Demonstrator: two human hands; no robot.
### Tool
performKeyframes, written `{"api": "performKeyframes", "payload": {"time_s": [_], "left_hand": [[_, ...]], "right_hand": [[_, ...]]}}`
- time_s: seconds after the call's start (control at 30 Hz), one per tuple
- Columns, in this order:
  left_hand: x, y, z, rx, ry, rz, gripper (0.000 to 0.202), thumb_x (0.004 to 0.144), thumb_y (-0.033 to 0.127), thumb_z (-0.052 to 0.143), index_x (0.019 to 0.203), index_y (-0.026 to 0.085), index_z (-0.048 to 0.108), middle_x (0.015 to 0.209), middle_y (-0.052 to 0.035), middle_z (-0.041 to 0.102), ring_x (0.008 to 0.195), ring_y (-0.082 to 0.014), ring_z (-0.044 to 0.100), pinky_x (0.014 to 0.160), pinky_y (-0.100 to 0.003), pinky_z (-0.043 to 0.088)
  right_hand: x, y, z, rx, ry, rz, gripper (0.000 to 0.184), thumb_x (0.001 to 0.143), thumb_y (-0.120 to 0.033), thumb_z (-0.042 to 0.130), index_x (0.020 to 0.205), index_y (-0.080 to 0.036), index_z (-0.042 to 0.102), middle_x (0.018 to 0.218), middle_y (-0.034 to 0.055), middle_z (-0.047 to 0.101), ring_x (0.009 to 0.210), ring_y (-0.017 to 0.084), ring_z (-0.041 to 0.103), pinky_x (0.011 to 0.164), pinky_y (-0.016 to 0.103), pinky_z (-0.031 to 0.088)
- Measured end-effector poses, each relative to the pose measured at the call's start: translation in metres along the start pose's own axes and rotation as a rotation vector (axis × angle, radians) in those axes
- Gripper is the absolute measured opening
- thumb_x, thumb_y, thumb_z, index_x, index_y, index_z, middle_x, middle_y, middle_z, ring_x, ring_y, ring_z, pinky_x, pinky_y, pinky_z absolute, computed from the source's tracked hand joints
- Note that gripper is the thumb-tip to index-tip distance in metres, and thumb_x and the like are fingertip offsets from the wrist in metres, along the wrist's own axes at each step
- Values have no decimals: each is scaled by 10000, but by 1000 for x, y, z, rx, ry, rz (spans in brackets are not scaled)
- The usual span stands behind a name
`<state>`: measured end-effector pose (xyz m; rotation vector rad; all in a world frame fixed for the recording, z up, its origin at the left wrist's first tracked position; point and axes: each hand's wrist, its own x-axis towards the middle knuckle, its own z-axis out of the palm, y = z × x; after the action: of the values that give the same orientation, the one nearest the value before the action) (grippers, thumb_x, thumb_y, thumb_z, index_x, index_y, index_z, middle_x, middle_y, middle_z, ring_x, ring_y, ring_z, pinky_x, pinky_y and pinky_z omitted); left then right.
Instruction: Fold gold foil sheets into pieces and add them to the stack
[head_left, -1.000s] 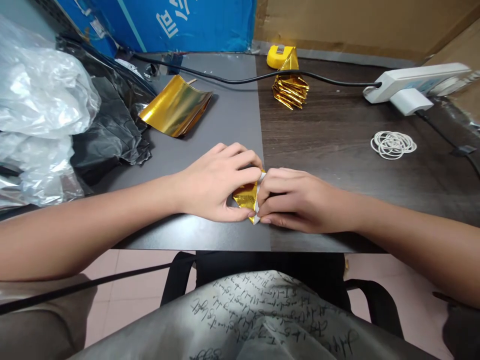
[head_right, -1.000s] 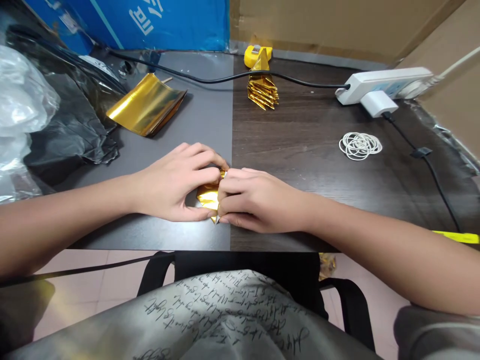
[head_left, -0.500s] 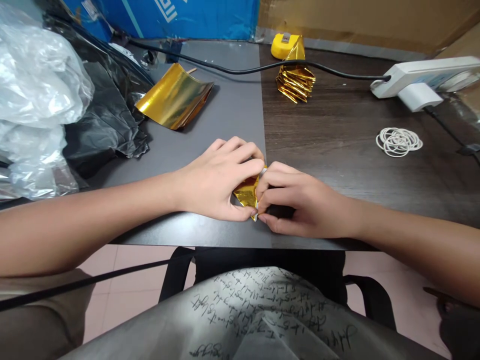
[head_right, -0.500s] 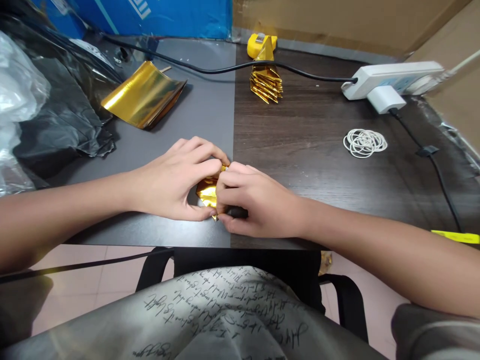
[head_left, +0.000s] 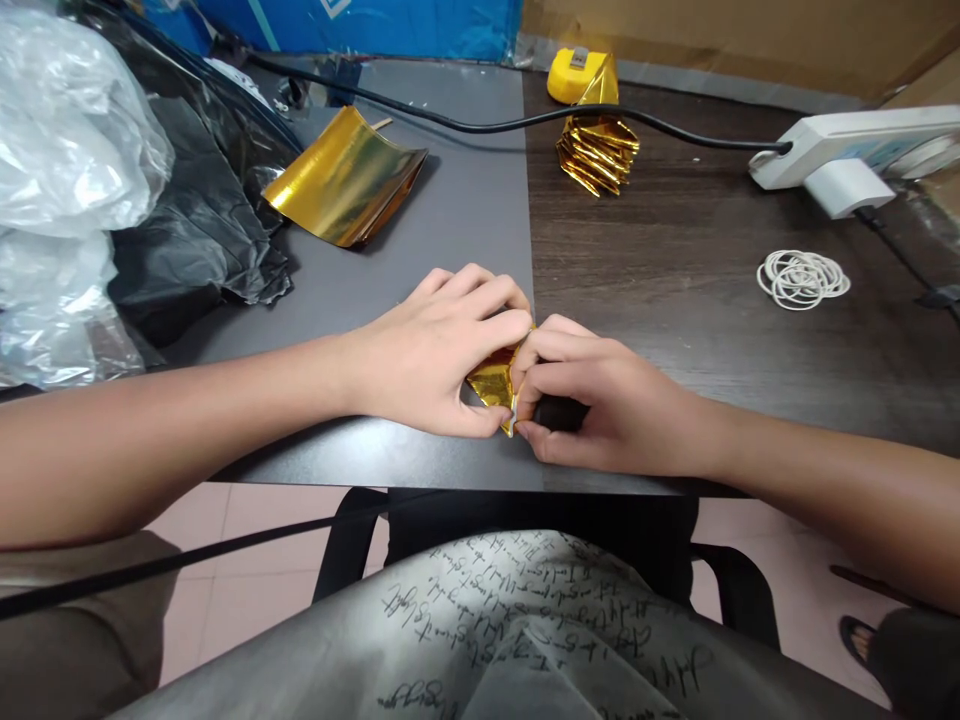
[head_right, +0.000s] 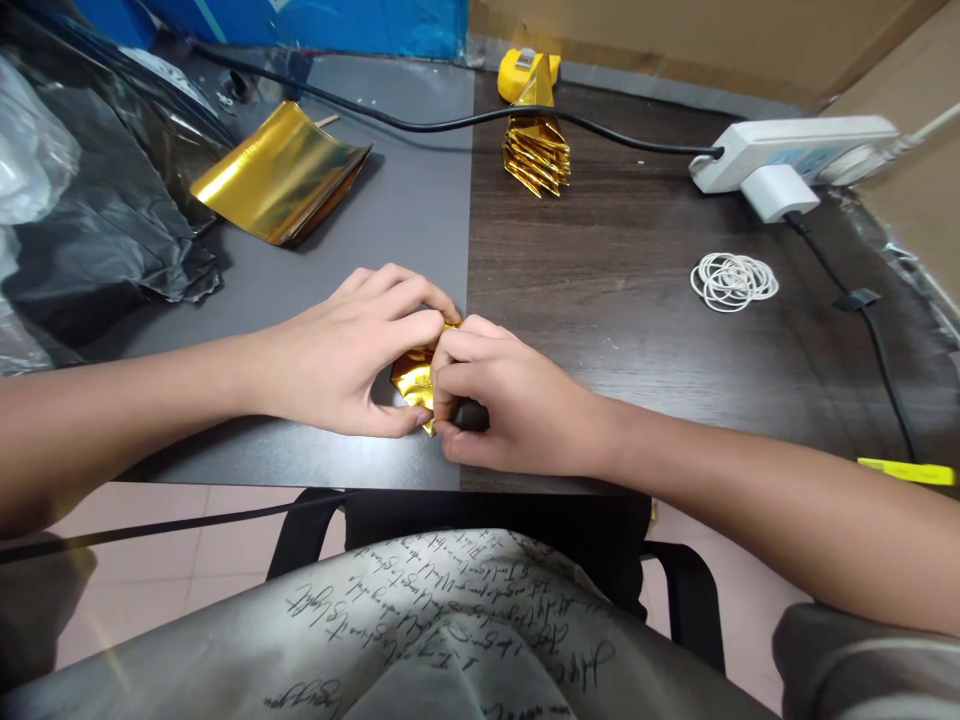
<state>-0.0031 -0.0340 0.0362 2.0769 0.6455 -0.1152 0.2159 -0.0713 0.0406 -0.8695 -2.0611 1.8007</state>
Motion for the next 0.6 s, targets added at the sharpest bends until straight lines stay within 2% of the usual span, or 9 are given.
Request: {"api": "performKeyframes", "payload": {"time_s": [0.37,0.6], "left_hand": [[0,-1,2,-1,-3,-8,355,788,451,649,1029,205,563,1253,-103,562,1130,-320,473,912,-461,377],[0,-1,2,18,-22,-14,383,780,456,646,1053,201,561,1285,-110,555,1151,-322,469,920,-454,370]], "right_hand": [[-1,-4,6,-75,54,37,100,782,-99,674,756,-180,623,886,42,606,899,192,499,801,324,423],[-3,-4,8,-163,70,-29,85,816,-100,636,814,-185,630,882,47,627,864,192,518,790,345,451]]}}
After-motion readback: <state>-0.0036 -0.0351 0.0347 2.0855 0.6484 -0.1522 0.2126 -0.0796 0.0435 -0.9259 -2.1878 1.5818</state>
